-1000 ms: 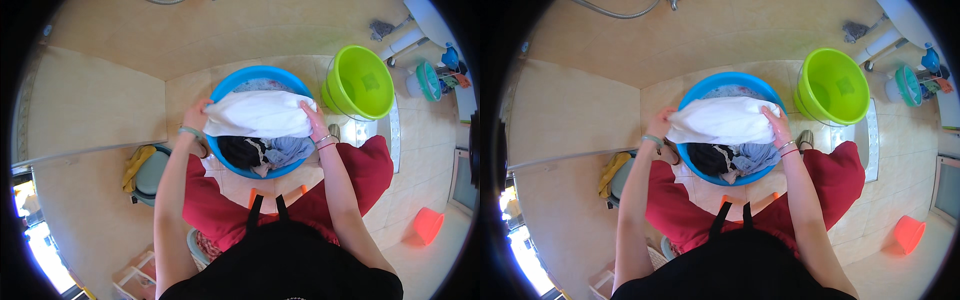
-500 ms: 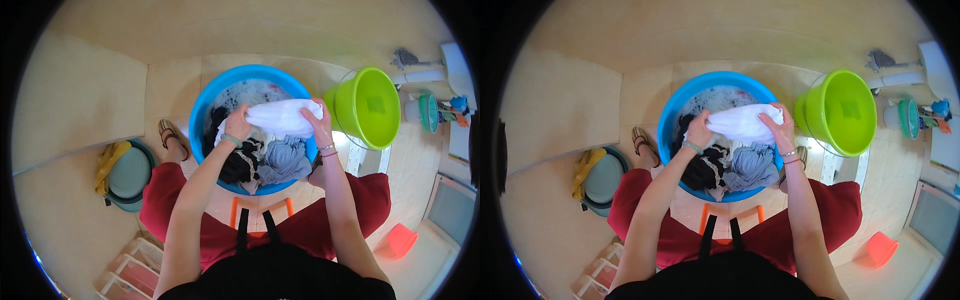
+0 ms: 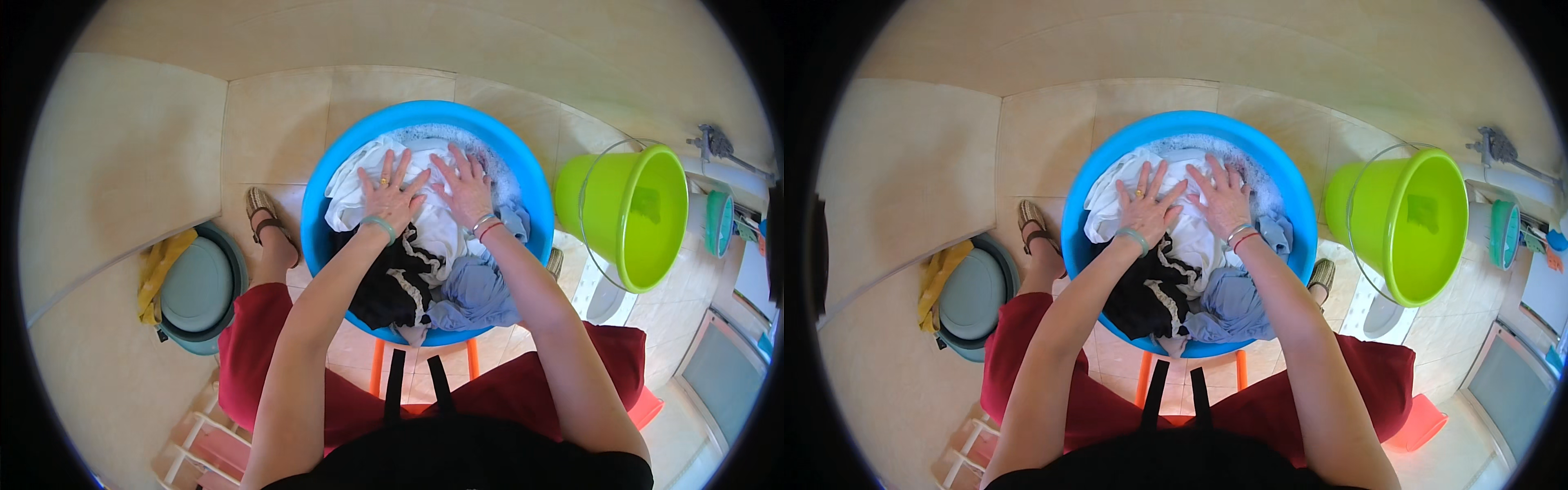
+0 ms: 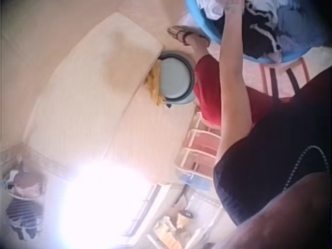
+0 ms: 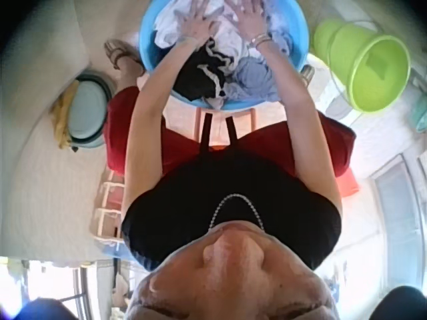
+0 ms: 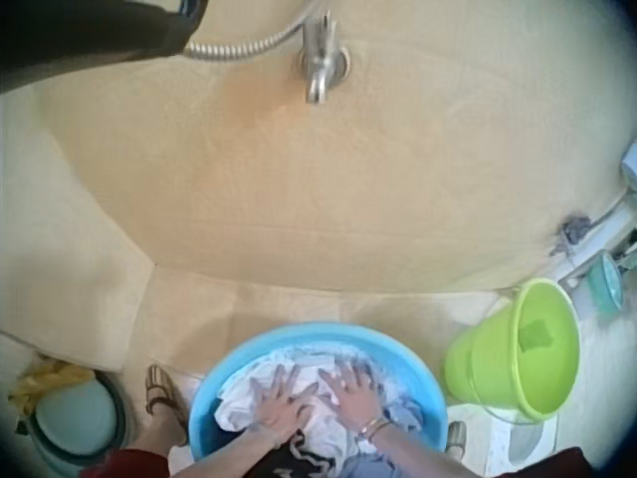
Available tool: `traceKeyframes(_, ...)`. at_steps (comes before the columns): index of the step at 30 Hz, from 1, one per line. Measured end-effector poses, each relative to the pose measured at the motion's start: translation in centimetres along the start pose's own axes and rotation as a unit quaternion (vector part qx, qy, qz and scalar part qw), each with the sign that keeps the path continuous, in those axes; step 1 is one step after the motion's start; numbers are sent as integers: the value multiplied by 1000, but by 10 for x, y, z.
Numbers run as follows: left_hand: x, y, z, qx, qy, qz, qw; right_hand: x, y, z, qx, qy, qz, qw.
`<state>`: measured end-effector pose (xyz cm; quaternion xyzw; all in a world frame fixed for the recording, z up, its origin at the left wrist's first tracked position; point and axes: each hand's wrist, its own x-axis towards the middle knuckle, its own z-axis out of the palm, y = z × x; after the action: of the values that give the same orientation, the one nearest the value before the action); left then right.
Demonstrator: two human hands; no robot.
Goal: The person sits on a small stool and hand washes clothes in a blue basin filled with soapy water. They repeatedly submerge, agitate, and wring out various garments, including a white cloth and dark-colored items, using both hands.
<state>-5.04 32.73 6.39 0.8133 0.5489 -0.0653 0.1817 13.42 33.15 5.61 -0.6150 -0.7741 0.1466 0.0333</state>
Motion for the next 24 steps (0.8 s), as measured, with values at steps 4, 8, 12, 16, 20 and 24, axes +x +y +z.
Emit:
traceKeyframes(4, 16, 1, 17, 0, -47, -25, 999, 10, 10, 30, -18, -6, -2, 1000)
traceKeyframes(8, 37, 4, 14, 24, -181, -44, 982, 24, 20, 48, -56, -157, 17, 986)
traceKeyframes(12, 48, -1, 42, 87, -117, -37, 989, 72, 10, 27, -95, -509, 94, 851)
traceKeyframes(16, 64, -31, 150, 285, 130, -62, 948, 61, 33, 74, 71, -371, 79, 923)
traceKeyframes(20, 79, -8, 101, 24, -210, -97, 973, 44, 34, 76, 136, -125, 56, 981)
traceKeyframes(24, 53, -6, 42, -252, -199, -60, 945, 43, 36, 40, 360, -32, 172, 916)
